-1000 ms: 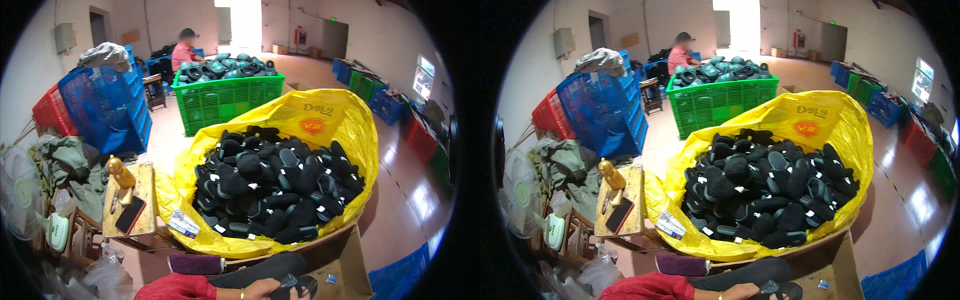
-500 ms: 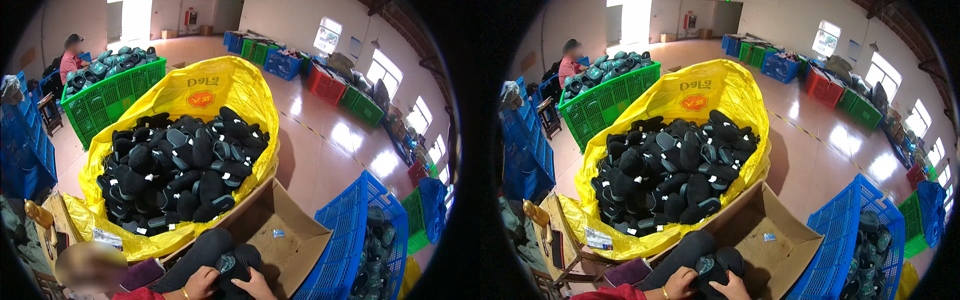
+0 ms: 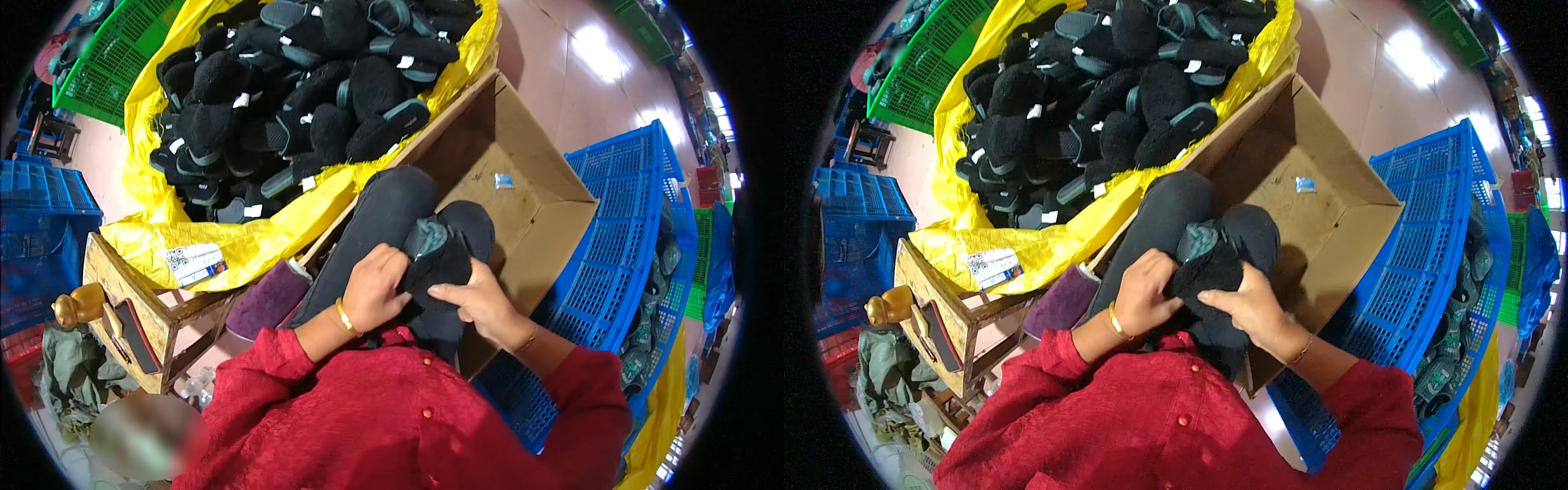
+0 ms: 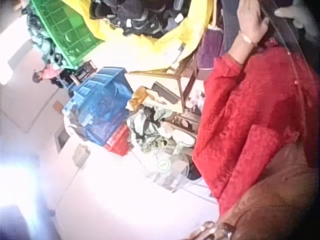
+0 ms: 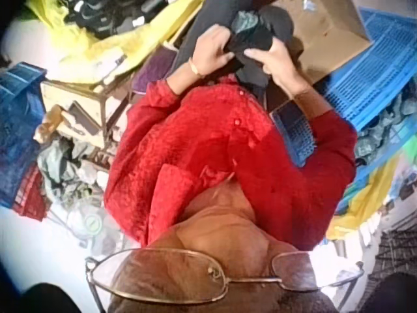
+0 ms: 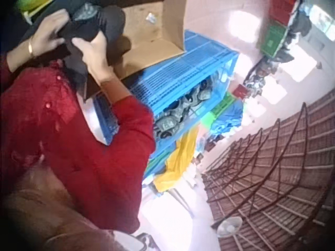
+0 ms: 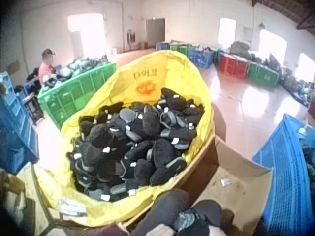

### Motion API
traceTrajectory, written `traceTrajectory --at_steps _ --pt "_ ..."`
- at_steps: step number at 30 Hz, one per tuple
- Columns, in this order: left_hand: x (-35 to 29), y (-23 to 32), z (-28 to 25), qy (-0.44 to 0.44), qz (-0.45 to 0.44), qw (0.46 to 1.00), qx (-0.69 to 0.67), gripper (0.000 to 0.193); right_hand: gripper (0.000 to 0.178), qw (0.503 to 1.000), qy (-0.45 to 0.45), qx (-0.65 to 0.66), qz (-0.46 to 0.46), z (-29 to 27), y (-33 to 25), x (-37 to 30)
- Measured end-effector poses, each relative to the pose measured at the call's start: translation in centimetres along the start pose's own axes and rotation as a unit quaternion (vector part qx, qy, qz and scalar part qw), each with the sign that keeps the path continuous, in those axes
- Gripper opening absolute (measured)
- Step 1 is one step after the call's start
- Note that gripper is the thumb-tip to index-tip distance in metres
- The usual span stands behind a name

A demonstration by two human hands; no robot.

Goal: The person sits on the floor and repeatedly picks up black slippers from a yellow sack. Using a small knife, they trim loose threads and excess material from the slippers' edges and then place them into a cardboard box.

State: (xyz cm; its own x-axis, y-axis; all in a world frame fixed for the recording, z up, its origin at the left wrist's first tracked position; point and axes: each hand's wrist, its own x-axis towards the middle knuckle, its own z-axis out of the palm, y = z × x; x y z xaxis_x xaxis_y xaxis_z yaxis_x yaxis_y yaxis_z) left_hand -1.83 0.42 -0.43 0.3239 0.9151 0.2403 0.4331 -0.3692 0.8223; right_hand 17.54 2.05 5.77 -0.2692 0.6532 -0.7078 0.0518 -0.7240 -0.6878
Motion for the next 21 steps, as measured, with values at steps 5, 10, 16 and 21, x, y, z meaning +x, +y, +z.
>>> traceTrajectory --at_steps 5,10,16,21 --pt "1.4 -0.5 -1.3 -0.014 0.005 1.0 -0.008 0.045 0.044 0.999 0.029 -0.032 -0.025 1.1 -0.5 0.9" --pt "0.6 -0.8 -1.7 0.023 -0.066 0.997 -0.014 0.042 0.042 0.995 0.057 -0.081 -0.014 2.8 -1.1 2.0" --pt "-3.6 -1.0 -1.2 0.116 -0.042 0.992 -0.036 0.043 0.036 0.993 0.105 -0.043 -0.036 5.2 0.5 1.0" --pt "-3.8 -1.5 -0.9 0.137 -0.063 0.987 -0.047 0.035 0.032 0.988 0.134 -0.025 -0.075 5.9 1.8 1.2"
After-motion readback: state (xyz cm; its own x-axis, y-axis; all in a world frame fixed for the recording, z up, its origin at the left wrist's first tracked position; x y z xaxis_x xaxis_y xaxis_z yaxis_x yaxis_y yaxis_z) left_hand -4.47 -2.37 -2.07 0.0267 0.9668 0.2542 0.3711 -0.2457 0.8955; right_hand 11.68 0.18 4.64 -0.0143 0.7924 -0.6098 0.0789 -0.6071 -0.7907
